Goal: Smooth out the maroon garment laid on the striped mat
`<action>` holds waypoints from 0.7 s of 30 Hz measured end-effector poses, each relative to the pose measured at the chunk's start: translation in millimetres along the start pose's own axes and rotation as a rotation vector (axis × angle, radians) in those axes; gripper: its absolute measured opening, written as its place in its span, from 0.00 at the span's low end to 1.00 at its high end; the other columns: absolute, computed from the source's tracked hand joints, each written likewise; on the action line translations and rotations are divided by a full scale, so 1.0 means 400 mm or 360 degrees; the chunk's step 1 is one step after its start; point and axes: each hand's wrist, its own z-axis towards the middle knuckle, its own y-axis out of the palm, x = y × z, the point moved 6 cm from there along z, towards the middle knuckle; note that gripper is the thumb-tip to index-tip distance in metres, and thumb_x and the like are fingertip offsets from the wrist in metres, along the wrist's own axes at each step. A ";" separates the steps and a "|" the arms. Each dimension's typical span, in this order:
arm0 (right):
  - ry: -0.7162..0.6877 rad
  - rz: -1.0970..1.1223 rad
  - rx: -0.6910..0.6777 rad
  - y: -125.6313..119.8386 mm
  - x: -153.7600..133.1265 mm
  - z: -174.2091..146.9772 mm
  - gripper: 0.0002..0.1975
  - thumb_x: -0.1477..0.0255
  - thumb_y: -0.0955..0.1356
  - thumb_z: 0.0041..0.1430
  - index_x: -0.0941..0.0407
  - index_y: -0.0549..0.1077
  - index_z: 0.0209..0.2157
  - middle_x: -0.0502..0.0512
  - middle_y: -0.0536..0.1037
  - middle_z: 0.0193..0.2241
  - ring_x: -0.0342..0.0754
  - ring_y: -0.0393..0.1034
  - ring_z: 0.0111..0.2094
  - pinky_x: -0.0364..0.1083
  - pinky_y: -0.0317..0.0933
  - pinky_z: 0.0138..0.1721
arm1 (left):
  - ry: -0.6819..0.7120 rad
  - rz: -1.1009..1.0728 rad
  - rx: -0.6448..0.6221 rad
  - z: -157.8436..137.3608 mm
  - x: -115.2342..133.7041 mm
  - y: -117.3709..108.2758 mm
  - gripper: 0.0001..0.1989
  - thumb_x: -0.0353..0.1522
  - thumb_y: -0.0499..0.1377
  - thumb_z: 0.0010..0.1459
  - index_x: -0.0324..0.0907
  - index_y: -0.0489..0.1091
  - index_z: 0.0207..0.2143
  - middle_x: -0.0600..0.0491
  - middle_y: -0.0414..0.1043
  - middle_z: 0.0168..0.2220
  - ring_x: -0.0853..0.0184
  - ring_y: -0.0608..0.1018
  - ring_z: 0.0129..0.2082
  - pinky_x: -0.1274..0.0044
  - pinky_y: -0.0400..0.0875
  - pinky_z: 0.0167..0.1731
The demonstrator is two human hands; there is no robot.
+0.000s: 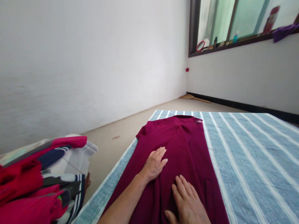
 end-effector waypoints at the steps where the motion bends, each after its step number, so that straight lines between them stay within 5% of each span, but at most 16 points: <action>1: 0.0004 -0.0002 -0.0007 0.000 0.000 0.000 0.32 0.55 0.65 0.54 0.60 0.66 0.55 0.63 0.56 0.59 0.61 0.45 0.61 0.57 0.47 0.59 | 0.0004 -0.0019 0.0023 0.001 -0.003 0.002 0.21 0.31 0.53 0.58 0.41 0.62 0.55 0.45 0.63 0.57 0.63 0.63 0.58 0.65 0.57 0.57; 9: 0.0010 -0.0020 0.0002 -0.007 -0.001 -0.001 0.31 0.54 0.65 0.54 0.59 0.67 0.54 0.62 0.56 0.59 0.60 0.47 0.61 0.57 0.48 0.59 | -0.0098 -0.0438 0.0333 -0.009 -0.026 -0.051 0.11 0.27 0.55 0.55 0.41 0.73 0.39 0.48 0.72 0.48 0.64 0.72 0.50 0.70 0.65 0.53; 13: 0.0007 -0.0027 0.0027 -0.009 0.000 -0.005 0.31 0.54 0.64 0.54 0.59 0.67 0.54 0.62 0.57 0.59 0.60 0.48 0.61 0.57 0.49 0.59 | -0.0138 -0.0546 0.0230 -0.017 -0.019 -0.069 0.07 0.24 0.57 0.50 0.43 0.74 0.28 0.50 0.72 0.48 0.64 0.71 0.51 0.70 0.62 0.54; 21: 0.0025 -0.0025 -0.0029 -0.020 -0.006 -0.003 0.31 0.54 0.64 0.55 0.60 0.67 0.54 0.62 0.56 0.59 0.59 0.47 0.61 0.56 0.47 0.59 | -0.0118 -0.0430 0.0084 -0.018 -0.011 -0.038 0.08 0.22 0.62 0.44 0.42 0.74 0.27 0.47 0.69 0.51 0.62 0.66 0.56 0.68 0.59 0.56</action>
